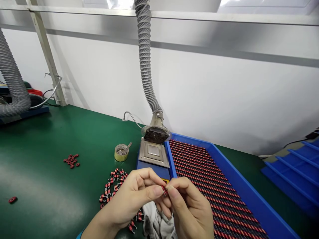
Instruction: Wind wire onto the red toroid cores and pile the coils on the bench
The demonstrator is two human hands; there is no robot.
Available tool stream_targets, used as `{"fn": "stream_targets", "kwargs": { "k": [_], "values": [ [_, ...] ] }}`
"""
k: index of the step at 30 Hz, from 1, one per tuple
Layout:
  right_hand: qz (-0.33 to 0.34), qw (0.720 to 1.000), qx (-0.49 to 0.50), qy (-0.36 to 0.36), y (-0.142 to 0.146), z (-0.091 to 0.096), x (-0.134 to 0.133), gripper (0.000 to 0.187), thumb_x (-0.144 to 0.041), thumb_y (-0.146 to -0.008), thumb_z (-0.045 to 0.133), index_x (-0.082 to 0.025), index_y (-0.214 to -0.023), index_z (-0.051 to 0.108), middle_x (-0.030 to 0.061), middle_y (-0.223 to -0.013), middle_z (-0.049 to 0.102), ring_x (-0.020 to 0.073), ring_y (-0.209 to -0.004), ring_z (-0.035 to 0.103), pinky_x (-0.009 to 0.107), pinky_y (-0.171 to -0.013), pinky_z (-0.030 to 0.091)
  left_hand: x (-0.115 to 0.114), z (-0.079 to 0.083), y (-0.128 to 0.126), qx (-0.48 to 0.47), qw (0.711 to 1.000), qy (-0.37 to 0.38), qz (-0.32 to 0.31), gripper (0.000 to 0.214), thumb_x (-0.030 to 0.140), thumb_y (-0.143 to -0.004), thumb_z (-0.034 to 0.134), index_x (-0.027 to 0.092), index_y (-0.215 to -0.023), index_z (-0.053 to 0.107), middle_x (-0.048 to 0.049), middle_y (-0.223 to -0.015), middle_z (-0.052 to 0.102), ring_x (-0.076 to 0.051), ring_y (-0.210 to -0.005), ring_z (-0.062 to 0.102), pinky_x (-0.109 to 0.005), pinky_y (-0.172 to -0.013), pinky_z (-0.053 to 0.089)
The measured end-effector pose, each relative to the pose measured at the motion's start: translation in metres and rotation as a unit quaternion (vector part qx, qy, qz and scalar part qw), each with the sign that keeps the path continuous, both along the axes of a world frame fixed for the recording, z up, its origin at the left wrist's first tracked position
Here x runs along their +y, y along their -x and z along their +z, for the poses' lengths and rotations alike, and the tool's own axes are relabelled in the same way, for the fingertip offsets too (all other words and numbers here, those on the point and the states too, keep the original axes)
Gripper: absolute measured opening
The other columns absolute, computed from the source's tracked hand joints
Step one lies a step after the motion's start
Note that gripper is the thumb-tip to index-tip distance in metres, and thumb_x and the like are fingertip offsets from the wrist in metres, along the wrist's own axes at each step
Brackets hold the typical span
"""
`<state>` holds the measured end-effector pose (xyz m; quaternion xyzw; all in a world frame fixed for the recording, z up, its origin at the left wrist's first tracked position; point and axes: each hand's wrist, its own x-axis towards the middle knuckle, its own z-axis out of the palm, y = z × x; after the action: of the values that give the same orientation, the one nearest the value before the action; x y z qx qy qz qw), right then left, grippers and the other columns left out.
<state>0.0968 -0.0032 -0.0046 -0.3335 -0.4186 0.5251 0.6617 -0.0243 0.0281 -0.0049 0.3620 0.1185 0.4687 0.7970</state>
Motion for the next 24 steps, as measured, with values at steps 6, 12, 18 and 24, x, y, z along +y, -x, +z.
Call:
{"fn": "stream_targets", "kwargs": {
  "k": [6,12,18,24],
  "values": [
    [-0.003,0.995,-0.034,-0.094,-0.006,-0.009,0.008,0.005,-0.031,-0.087,0.076,-0.027,-0.085,0.078,-0.0028,-0.06,0.063,0.0085,-0.046,0.059,0.016,-0.046,0.05,-0.001,0.003,0.001,-0.001,1.0,0.0,-0.003,0.027,0.032,-0.075,0.085,0.012,-0.09,0.075,-0.0046,-0.067,0.077,-0.01,-0.058,0.073,-0.016,-0.06,0.057],
    [-0.066,0.981,-0.15,-0.105,-0.012,-0.002,0.005,0.015,-0.031,-0.089,0.072,-0.025,-0.075,0.075,-0.0027,-0.057,0.064,0.0112,-0.05,0.056,0.019,-0.05,0.045,-0.002,0.009,0.004,0.006,0.999,-0.01,0.046,0.021,0.032,-0.072,0.086,0.016,-0.083,0.079,-0.0023,-0.081,0.076,-0.007,-0.059,0.071,-0.013,-0.058,0.052],
    [-0.02,0.94,-0.33,-0.079,-0.037,-0.005,0.007,0.023,-0.031,-0.091,0.066,-0.023,-0.07,0.071,-0.0002,-0.063,0.066,0.0168,-0.06,0.062,0.024,-0.058,0.048,0.001,0.001,0.005,-0.017,1.0,-0.016,-0.003,0.031,0.035,-0.072,0.086,0.015,-0.081,0.065,-0.0005,-0.074,0.074,-0.007,-0.047,0.068,-0.013,-0.046,0.046],
    [0.0,0.947,-0.284,-0.15,-0.036,-0.006,0.012,0.02,-0.045,-0.09,0.068,-0.032,-0.098,0.082,0.0024,-0.068,0.072,0.019,-0.065,0.066,0.029,-0.066,0.053,0.001,-0.005,0.005,0.068,0.995,-0.021,-0.068,0.038,0.041,-0.072,0.085,0.012,-0.079,0.06,-0.002,-0.065,0.071,-0.007,-0.048,0.065,-0.013,-0.048,0.045]
  ]
}}
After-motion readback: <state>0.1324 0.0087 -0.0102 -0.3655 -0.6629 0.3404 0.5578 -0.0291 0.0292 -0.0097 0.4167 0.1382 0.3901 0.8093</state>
